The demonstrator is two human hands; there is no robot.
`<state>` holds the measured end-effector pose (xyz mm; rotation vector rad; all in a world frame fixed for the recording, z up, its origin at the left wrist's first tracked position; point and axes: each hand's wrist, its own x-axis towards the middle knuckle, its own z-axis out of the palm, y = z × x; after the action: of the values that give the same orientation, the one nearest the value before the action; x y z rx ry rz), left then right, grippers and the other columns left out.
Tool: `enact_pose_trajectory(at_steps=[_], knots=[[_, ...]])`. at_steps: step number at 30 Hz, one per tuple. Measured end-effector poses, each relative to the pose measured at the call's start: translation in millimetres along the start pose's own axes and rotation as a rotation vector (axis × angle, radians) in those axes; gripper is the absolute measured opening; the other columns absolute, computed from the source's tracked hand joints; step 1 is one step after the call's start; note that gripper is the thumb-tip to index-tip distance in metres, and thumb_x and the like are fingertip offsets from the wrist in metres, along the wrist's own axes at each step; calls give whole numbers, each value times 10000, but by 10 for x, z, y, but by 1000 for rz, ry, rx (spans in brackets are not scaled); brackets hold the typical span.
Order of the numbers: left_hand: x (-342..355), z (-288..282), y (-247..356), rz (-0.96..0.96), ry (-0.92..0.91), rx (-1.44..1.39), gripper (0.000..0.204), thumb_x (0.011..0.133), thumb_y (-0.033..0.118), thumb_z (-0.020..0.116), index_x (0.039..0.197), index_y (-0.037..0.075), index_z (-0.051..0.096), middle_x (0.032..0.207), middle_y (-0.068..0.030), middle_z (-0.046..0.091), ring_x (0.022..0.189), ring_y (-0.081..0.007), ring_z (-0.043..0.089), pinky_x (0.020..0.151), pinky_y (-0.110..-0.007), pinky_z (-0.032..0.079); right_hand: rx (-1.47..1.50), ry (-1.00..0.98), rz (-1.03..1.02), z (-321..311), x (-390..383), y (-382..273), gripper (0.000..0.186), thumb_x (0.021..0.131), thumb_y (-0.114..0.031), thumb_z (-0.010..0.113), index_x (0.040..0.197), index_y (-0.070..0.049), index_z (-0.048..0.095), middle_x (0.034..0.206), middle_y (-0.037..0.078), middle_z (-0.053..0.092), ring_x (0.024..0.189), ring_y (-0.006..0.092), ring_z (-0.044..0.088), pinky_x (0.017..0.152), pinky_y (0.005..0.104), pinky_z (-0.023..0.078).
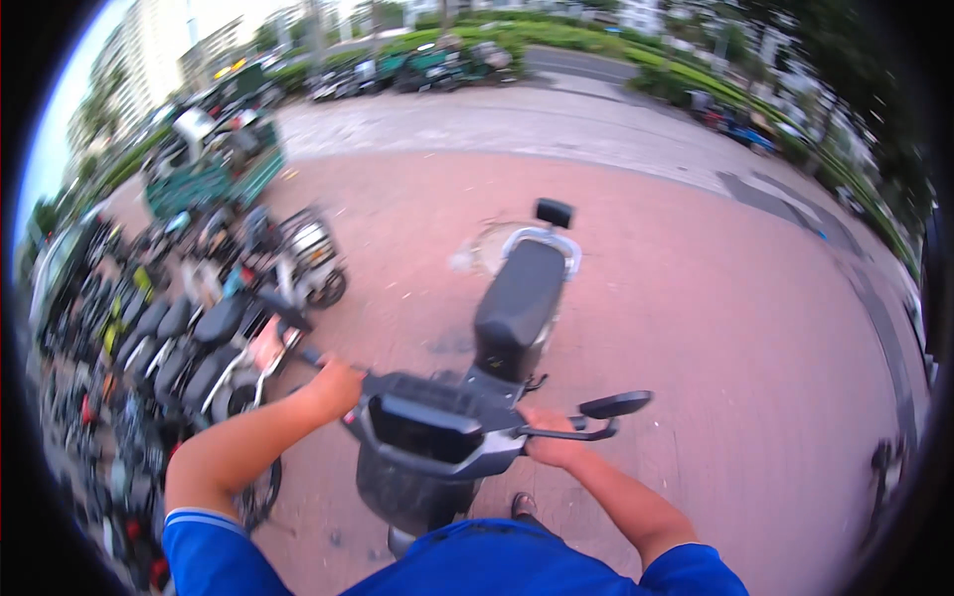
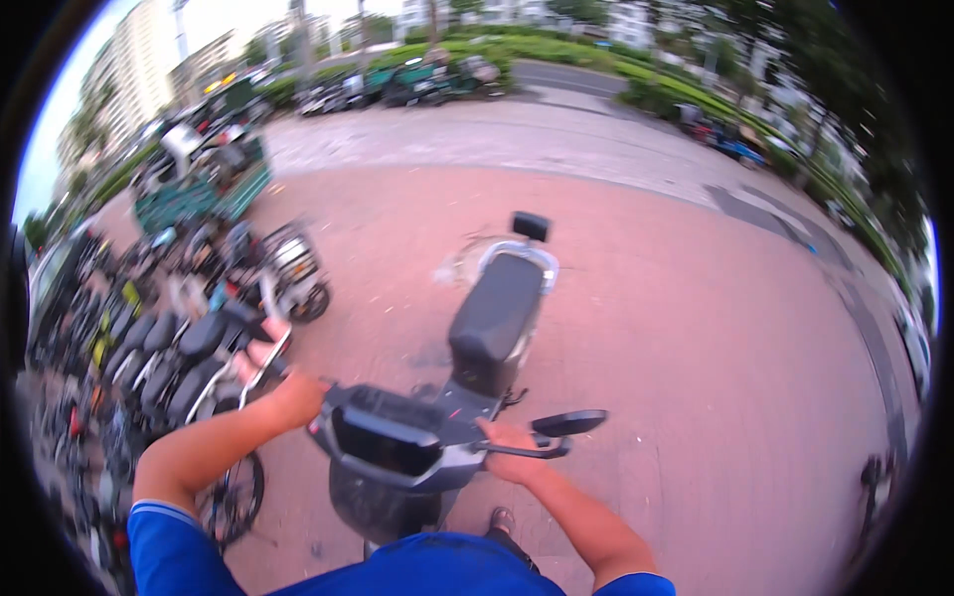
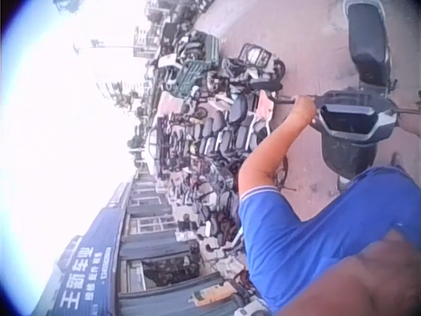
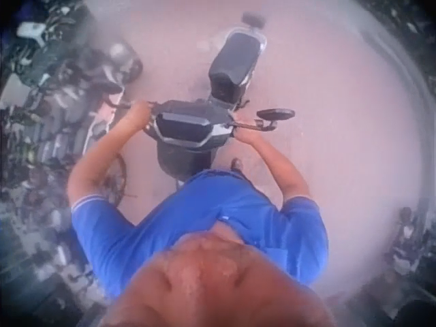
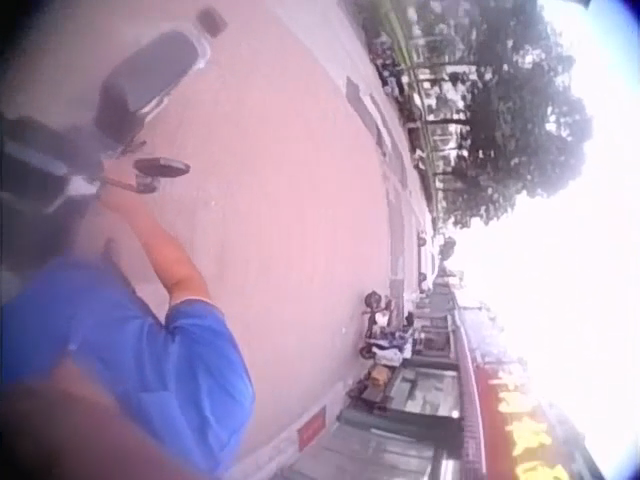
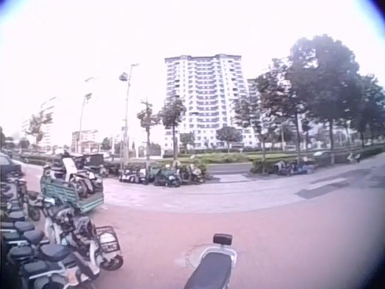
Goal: The person unscrews the front cover and handlebar panel of an electric scooter using a power drill, adjusts the mirrors by hand, and moves a bicycle aside by hand.
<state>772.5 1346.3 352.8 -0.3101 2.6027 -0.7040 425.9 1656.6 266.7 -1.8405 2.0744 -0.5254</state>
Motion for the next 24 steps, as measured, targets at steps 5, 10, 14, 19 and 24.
enact_pose_trajectory(at_steps=[5, 10, 14, 19, 24], knots=[[249, -165, -257, 60, -406, -71, 274, 932, 283, 684, 1103, 123, 826, 1117, -119, 796, 1072, -303, 763, 815, -514, 603, 6, 102, 35, -147, -70, -176, 616, 809, -127, 687, 1408, -21, 592, 1138, 229, 716, 1053, 406, 699, 913, 494, 560], [499, -370, -593, 43, -644, -265, 424, 966, 423, 715, 1058, 16, 787, 1025, -168, 770, 875, -308, 770, 714, -435, 621, 30, 246, -14, 59, -99, -17, 528, 813, -107, 669, 1325, 20, 655, 1063, 186, 722, 973, 358, 718, 871, 458, 571], [485, -381, -627, -119, -793, -485, 506, 1004, 467, 660, 1004, -26, 773, 924, -165, 754, 778, -313, 763, 683, -426, 614, 63, 200, 6, 73, -87, 54, 557, 844, -115, 647, 1392, -26, 604, 1130, 221, 717, 1052, 386, 692, 941, 475, 539], [30, -468, -313, 194, -346, 32, 275, 961, 295, 648, 982, 80, 819, 892, -102, 792, 832, -312, 781, 692, -448, 581, 17, 251, -19, 59, -101, 26, 548, 793, -79, 659, 1337, -7, 652, 1046, 182, 724, 981, 372, 707, 876, 469, 564], [-139, -414, -313, 71, -66, -41, 163, 878, 202, 661, 826, 119, 792, 805, -92, 765, 790, -298, 769, 623, -475, 536, 65, 250, -57, -59, 30, -48, 515, 817, -97, 651, 1325, -10, 643, 1057, 237, 731, 1014, 416, 707, 902, 509, 557]])
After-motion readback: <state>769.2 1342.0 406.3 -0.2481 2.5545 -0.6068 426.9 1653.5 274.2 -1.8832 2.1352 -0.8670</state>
